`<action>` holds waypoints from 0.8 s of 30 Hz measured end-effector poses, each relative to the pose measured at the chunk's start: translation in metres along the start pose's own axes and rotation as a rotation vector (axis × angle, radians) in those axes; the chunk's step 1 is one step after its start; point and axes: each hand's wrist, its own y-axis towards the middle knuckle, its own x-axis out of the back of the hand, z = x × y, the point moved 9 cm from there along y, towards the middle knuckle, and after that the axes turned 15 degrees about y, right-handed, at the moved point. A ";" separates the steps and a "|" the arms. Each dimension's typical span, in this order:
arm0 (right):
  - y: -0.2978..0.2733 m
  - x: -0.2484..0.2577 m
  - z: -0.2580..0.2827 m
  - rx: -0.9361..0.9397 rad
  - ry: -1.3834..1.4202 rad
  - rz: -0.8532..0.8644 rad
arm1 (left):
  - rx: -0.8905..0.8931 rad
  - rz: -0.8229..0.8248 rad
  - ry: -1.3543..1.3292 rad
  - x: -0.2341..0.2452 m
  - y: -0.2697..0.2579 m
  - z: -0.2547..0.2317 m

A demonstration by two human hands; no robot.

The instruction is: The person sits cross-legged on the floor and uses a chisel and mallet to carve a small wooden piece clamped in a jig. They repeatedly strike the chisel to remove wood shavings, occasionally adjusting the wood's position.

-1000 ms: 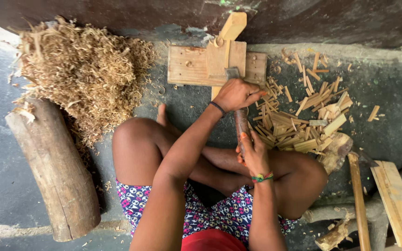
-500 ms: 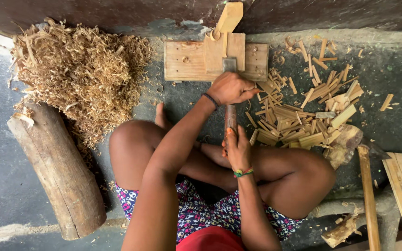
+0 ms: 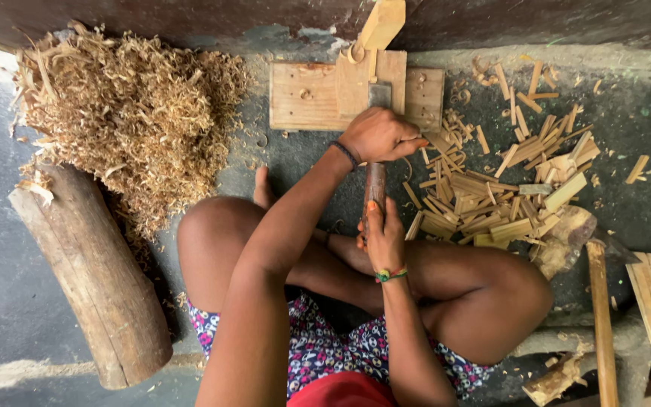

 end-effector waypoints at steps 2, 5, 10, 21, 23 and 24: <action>0.007 -0.004 0.002 0.011 0.022 0.011 | 0.012 0.038 0.025 -0.003 0.006 0.008; 0.025 -0.007 0.004 0.009 0.008 0.010 | 0.029 0.065 0.020 -0.006 0.018 0.023; 0.051 -0.008 0.013 0.042 -0.073 -0.014 | -0.037 -0.021 0.020 0.006 0.034 0.038; 0.056 -0.007 -0.001 0.050 0.100 0.037 | 0.038 -0.047 0.088 0.011 0.030 0.028; 0.062 -0.004 0.003 0.040 0.082 0.026 | 0.062 -0.188 0.083 0.034 0.025 0.023; 0.061 -0.003 0.004 0.054 0.116 0.046 | 0.083 -0.306 0.052 0.045 0.014 0.016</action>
